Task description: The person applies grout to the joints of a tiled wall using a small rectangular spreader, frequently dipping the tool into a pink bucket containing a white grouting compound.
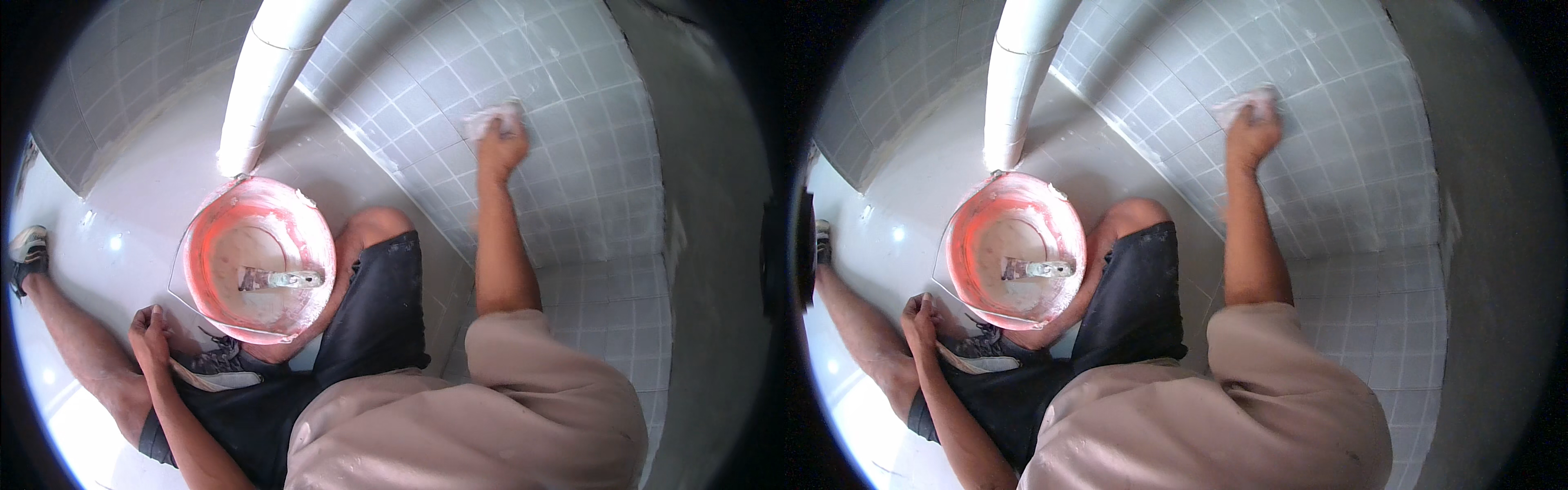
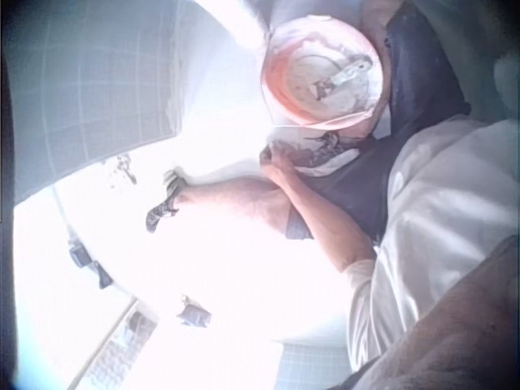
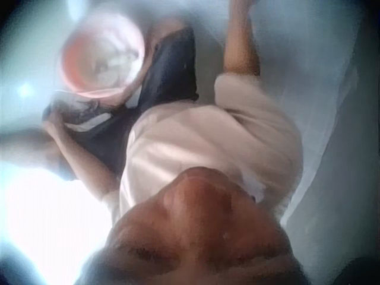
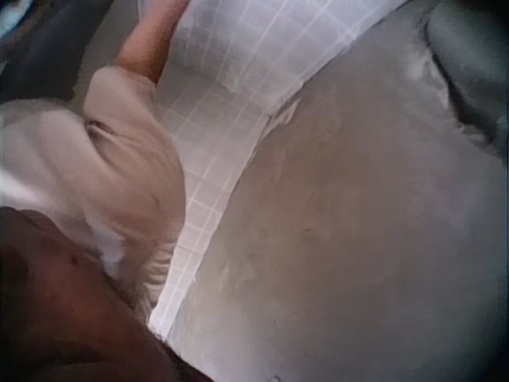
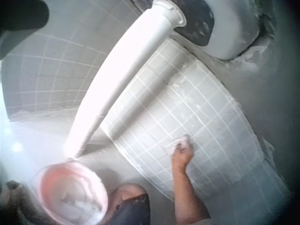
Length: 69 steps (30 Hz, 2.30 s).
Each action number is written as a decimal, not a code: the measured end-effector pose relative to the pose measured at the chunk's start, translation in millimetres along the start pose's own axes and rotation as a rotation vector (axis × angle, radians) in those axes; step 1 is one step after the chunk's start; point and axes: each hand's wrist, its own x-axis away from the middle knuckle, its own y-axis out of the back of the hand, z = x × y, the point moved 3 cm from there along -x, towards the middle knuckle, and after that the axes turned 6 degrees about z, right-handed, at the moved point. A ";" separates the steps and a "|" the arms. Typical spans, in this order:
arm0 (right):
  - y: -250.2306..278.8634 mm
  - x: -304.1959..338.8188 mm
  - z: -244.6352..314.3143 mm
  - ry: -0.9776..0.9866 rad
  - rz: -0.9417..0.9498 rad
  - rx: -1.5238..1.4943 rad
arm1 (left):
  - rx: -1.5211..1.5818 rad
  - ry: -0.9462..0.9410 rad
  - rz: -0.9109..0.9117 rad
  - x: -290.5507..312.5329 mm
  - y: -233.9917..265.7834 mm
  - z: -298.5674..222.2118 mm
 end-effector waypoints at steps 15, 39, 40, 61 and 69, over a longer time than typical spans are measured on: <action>-55.0 69.9 -21.5 -0.265 0.011 -0.123 | -0.090 0.009 -0.009 1.8 -7.1 -12.8; -37.0 82.0 150.8 -0.868 0.584 -0.976 | -0.072 -0.010 -0.052 9.0 3.6 -15.2; -18.6 77.1 161.8 -0.819 0.744 -1.023 | -0.081 -0.011 -0.038 12.9 -5.8 -24.4; -50.4 205.3 345.0 0.405 1.753 -0.328 | 0.379 -0.202 0.563 83.8 -81.9 -92.8; -67.3 197.6 364.2 0.264 2.095 -0.282 | 0.451 -0.164 0.589 84.5 -78.2 -88.1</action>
